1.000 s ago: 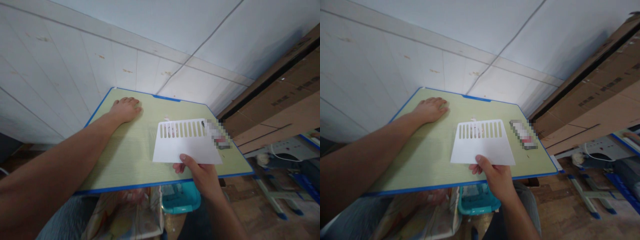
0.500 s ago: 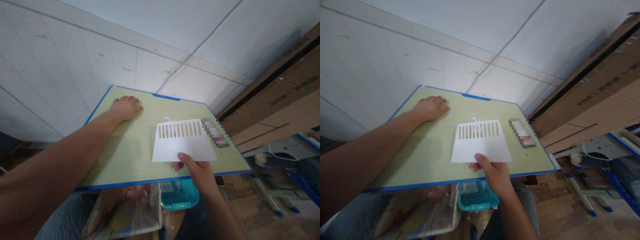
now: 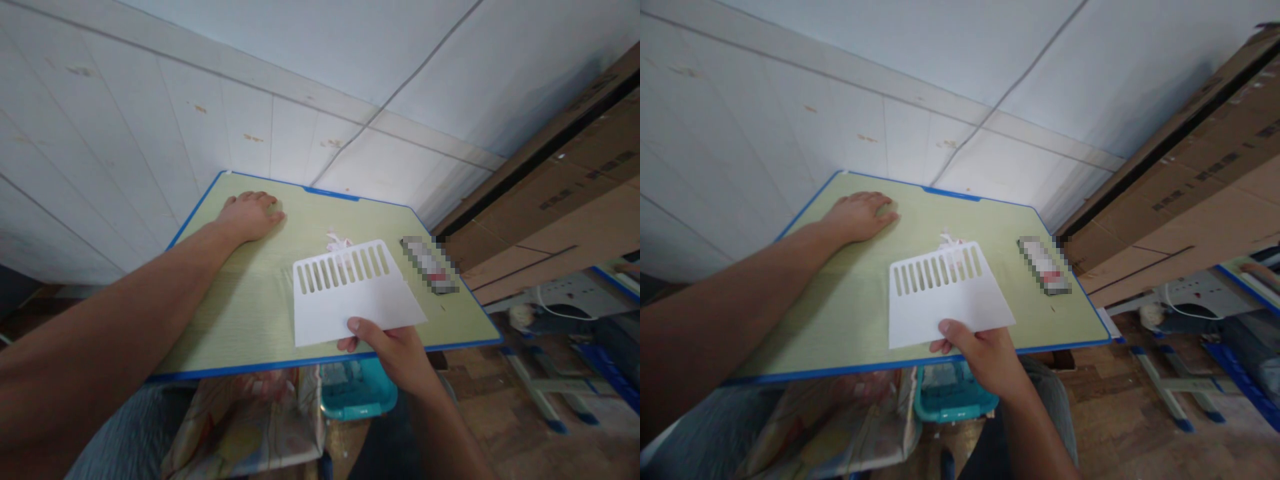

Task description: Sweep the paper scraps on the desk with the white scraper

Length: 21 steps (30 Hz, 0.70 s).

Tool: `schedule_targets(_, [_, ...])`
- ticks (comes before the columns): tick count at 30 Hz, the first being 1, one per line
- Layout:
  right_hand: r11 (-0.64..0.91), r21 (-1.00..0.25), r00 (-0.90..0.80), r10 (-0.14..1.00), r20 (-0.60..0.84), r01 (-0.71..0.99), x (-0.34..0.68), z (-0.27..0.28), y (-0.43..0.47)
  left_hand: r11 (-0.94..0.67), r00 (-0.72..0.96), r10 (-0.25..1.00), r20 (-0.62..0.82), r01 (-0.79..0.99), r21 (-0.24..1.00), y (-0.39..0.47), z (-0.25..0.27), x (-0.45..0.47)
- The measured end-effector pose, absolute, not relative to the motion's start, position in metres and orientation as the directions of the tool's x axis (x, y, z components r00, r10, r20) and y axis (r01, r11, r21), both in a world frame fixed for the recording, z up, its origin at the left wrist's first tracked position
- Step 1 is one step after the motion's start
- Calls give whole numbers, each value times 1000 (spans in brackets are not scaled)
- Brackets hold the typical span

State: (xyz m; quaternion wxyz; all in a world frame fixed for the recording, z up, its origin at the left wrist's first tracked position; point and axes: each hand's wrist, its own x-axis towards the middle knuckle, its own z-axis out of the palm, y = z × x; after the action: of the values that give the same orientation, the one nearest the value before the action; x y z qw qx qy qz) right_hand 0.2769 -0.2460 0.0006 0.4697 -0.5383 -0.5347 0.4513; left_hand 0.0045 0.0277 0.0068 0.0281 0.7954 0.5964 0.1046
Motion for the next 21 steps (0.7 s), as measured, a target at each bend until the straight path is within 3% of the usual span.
schedule_targets(21, [-5, -995, -31, 999, -9, 103, 281, -15, -252, -284, 266, 956, 121, 945, 164, 26, 9, 4])
